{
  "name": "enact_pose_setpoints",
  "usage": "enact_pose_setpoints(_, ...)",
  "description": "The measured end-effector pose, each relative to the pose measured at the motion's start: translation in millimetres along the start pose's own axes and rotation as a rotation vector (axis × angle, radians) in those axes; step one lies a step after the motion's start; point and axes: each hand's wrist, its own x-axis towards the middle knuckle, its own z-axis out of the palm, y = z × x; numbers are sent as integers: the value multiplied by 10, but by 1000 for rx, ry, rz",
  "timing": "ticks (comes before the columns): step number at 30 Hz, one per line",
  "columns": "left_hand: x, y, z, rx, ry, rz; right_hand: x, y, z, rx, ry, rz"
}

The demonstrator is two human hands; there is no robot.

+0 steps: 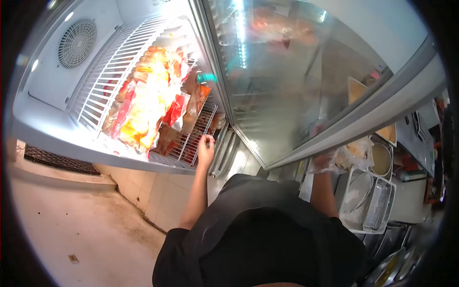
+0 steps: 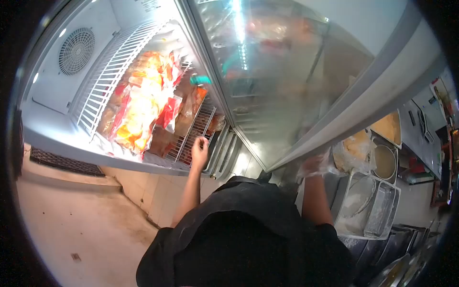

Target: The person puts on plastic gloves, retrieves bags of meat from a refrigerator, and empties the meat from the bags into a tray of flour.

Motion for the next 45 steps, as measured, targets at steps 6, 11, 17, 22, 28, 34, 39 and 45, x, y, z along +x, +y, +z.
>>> enact_pose_setpoints(6, 1184, -1003, 860, -1597, 748, -1130, 966, -28, -283, 465, -31, 272)
enact_pose_setpoints(11, 1129, -906, 1229, -1121, 213, -901, 1566, 119, -477, 492, -162, 212)
enact_pose_setpoints(17, 163, -1995, 876, -700, 345, -1339, 2039, 40, -508, 238, -462, 174)
enact_pose_setpoints(22, -502, -2004, 826, -556, 225, -1446, 2216, 224, -620, 457, -321, 323)
enact_pose_setpoints(28, -1079, -1920, 857, -293, -146, -1450, 2322, 296, -700, 700, -135, 527)
enact_pose_setpoints(34, -1315, -1937, 625, -157, -319, -1394, 2237, 106, -401, 322, -375, 216)
enact_pose_setpoints(39, -1125, -1899, 471, -218, -228, -1084, 2032, -74, -242, 411, -295, 152)
enact_pose_setpoints(45, -651, -1241, 426, -284, -171, -736, 2280, 604, -719, 469, -136, 236)
